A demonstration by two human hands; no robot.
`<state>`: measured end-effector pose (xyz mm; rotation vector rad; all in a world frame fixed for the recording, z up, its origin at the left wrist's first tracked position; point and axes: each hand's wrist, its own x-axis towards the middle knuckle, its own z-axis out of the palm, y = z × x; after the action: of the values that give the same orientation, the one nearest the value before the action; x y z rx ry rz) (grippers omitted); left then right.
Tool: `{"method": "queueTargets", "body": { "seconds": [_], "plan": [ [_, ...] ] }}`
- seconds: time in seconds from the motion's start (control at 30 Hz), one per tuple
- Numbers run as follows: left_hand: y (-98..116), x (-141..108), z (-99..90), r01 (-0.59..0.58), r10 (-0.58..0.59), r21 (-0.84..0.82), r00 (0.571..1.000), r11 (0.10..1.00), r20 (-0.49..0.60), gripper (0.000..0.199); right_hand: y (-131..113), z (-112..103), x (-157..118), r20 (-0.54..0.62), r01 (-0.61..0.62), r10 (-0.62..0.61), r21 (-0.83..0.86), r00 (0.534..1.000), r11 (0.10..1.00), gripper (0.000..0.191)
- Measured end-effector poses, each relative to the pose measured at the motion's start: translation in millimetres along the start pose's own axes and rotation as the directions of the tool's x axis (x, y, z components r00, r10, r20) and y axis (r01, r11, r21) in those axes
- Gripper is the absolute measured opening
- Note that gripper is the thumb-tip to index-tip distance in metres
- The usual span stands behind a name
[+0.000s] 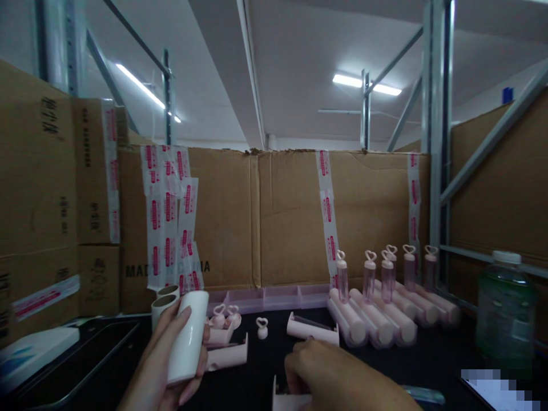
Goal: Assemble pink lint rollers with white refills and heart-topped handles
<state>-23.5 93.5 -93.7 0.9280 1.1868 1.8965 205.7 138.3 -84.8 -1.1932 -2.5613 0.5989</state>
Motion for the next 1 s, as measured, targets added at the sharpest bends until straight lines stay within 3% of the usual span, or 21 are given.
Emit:
{"method": "queueTargets", "body": {
  "seconds": [0.33, 0.47, 0.6, 0.73, 0.83, 1.0],
  "plan": [
    [-4.1, -0.4, 1.3, 0.024, -0.024, -0.007, 1.0, 1.0, 0.001, 0.049, 28.6, 10.0, 11.0, -0.208, 0.2, -0.155, 0.218, 0.966, 0.955, 0.024],
    [-1.5, -4.5, 5.0, 0.052, -0.05, -0.057, 0.998, 0.997, 0.032, 0.05, 26.6, 10.1, 15.3, -0.221, 0.145, -0.038, 0.492, 0.975, 0.858, 0.025],
    [-6.2, -4.5, 8.9, 0.091, -0.075, -0.122, 0.988, 0.988, 0.131, 0.062, 8.0, 12.6, 18.9, -0.257, 0.164, 0.09, 0.81, 0.962, 0.563, 0.029],
    [-21.3, 0.2, 12.8, 0.11, -0.082, -0.154, 0.98, 0.982, 0.179, 0.083, -12.5, 24.5, 27.3, -0.286, 0.203, 0.189, 0.908, 0.939, 0.366, 0.046],
    [-30.1, 0.4, 13.9, 0.168, -0.133, -0.168, 0.971, 0.971, 0.2, 0.094, -20.8, 35.6, 32.8, -0.348, 0.262, 0.228, 0.905, 0.909, 0.336, 0.05],
    [-31.8, -11.2, 17.0, 0.217, -0.193, -0.083, 0.954, 0.973, 0.228, 0.089, -23.5, 49.1, 32.3, -0.364, 0.243, 0.31, 0.898, 0.878, 0.366, 0.055]
  ]
}}
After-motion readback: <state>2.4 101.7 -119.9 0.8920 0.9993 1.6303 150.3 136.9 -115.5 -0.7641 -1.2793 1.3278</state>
